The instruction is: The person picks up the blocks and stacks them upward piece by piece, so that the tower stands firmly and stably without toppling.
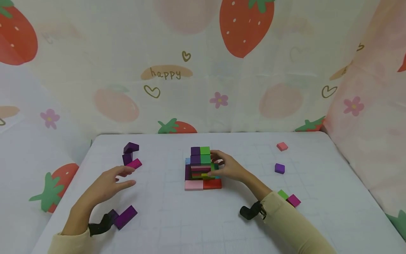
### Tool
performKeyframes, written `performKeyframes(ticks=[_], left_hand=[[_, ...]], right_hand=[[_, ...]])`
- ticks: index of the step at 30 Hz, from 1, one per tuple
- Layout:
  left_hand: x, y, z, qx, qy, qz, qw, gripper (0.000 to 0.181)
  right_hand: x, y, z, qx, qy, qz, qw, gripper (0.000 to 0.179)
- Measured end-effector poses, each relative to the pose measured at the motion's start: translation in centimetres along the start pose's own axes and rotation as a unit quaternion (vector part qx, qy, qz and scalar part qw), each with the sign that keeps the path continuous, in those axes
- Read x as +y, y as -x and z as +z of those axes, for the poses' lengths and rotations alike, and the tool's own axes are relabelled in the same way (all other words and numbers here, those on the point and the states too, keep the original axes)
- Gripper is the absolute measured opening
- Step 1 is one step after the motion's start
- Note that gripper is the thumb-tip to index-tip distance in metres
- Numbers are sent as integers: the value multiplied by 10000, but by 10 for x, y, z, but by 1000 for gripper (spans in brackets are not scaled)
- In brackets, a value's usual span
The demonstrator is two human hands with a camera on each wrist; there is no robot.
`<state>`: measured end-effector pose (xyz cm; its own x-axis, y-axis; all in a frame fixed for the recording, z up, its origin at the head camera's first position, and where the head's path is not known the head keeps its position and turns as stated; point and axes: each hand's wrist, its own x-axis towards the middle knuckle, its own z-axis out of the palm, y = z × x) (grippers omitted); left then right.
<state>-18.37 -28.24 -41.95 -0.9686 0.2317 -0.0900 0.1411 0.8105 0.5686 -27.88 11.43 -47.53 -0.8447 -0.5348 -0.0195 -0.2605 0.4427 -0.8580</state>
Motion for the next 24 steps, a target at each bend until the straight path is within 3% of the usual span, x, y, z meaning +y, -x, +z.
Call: performKeyframes(ticks=[5,10,18,24], left_hand=[[-21,19,-3,-625,15,-459,9970,46],[-27,30,3,-1338,89,-1058,9853,51],[-37,38,11,-1756,-443,-1756,9677,42],[-44,40,19,-1784,-584,-1837,9649,42]], right_hand=[[-1,-1,0,-28,14,54,10000,78],[1,-1,2,-58,70,97,9999,76],[-1,-1,3,-31,-3,130,9999,75],[-2,0,3,10,57,132,9999,75]])
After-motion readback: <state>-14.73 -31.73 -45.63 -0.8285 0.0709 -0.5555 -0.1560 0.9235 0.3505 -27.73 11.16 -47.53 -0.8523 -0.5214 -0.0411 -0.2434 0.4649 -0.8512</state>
